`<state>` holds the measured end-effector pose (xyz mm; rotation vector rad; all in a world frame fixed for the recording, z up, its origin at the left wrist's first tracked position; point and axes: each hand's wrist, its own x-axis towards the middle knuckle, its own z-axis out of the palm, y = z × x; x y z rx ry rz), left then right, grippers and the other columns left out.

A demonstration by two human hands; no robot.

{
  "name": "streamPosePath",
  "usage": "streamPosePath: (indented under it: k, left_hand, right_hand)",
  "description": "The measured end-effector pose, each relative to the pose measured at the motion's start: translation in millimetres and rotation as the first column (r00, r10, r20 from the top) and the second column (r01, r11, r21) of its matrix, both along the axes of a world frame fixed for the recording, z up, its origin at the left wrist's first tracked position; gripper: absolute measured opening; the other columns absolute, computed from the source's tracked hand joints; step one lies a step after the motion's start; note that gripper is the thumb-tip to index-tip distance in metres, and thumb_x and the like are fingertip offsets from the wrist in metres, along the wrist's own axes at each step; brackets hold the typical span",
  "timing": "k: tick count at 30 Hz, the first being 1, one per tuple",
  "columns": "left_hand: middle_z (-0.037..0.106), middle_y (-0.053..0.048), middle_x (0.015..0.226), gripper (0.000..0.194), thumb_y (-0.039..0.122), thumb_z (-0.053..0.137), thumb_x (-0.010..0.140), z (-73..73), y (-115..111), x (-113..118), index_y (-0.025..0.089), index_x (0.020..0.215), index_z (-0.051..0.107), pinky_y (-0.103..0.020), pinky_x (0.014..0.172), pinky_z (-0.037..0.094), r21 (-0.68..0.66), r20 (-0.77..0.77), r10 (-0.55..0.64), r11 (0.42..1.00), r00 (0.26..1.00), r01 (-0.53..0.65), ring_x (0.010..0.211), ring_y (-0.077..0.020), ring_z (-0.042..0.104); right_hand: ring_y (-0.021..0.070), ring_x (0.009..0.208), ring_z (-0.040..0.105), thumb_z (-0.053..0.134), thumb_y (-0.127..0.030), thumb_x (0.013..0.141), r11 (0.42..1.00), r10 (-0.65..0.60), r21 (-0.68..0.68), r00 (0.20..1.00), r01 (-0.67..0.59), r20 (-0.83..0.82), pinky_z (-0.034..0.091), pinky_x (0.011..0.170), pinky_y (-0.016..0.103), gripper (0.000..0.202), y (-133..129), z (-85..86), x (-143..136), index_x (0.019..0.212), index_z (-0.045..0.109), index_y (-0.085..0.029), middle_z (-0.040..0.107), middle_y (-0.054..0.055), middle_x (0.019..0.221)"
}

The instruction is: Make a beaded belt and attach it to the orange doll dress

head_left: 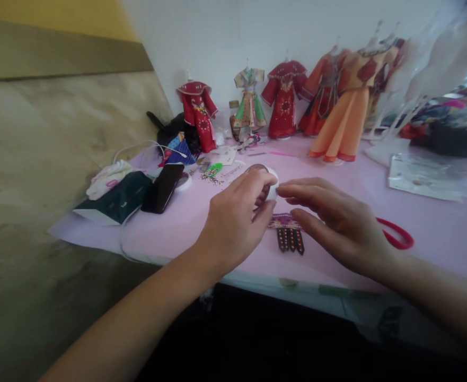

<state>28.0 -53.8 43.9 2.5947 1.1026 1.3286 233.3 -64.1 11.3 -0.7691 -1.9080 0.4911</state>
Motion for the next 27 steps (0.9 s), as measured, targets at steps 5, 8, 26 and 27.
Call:
streamPosePath:
  k: [5, 8, 26, 27]
  left_hand:
    - [0.074, -0.002, 0.101, 0.029, 0.004, 0.065, 0.086, -3.0, -0.8, 1.7, 0.02, 0.111, 0.063, -0.025, 0.078, 0.06, -0.025, -0.003, -0.002, 1.0, 1.0, 0.002, 0.086, -0.013, 0.072]
    - [0.074, -0.003, 0.1, 0.028, 0.005, 0.064, 0.087, -4.9, -1.4, 3.0, 0.02, 0.112, 0.063, -0.027, 0.079, 0.061, -0.063, -0.001, -0.007, 0.998, 1.0, 0.007, 0.089, -0.015, 0.073]
    - [0.075, -0.003, 0.105, 0.028, 0.004, 0.065, 0.088, -10.1, -1.2, 3.2, 0.019, 0.111, 0.062, -0.028, 0.084, 0.059, -0.08, -0.03, -0.017, 0.997, 0.999, 0.014, 0.09, -0.0147, 0.073]
    - [0.075, -0.003, 0.105, 0.028, 0.004, 0.065, 0.088, -10.1, -1.2, 3.1, 0.019, 0.111, 0.062, -0.028, 0.084, 0.059, -0.08, -0.031, -0.018, 0.997, 0.999, 0.015, 0.09, -0.0148, 0.073]
  right_hand:
    - [0.0258, 0.128, 0.061, 0.064, -0.018, 0.098, 0.997, -0.02, 0.078, 0.998, 0.015, 0.057, 0.052, 0.107, 0.045, 0.037, -0.7, 0.3, -0.1, 0.134, 0.065, -0.027, 0.062, 0.007, 0.139]
    - [0.0267, 0.13, 0.059, 0.064, -0.019, 0.099, 1.0, 0.001, 0.004, 0.999, -0.002, 0.051, 0.051, 0.108, 0.048, 0.038, -1.7, 0.4, 0.5, 0.135, 0.064, -0.032, 0.061, 0.005, 0.14]
    - [0.023, 0.113, 0.065, 0.061, -0.022, 0.102, 0.998, 0.011, -0.069, 0.999, -0.008, 0.05, 0.055, 0.094, 0.041, 0.026, -1.6, 3.4, 3.5, 0.124, 0.069, -0.033, 0.066, 0.004, 0.123]
    - [0.0228, 0.113, 0.065, 0.061, -0.022, 0.102, 0.997, 0.012, -0.074, 0.999, -0.008, 0.049, 0.056, 0.092, 0.04, 0.025, -1.6, 3.3, 3.5, 0.123, 0.069, -0.032, 0.066, 0.004, 0.123]
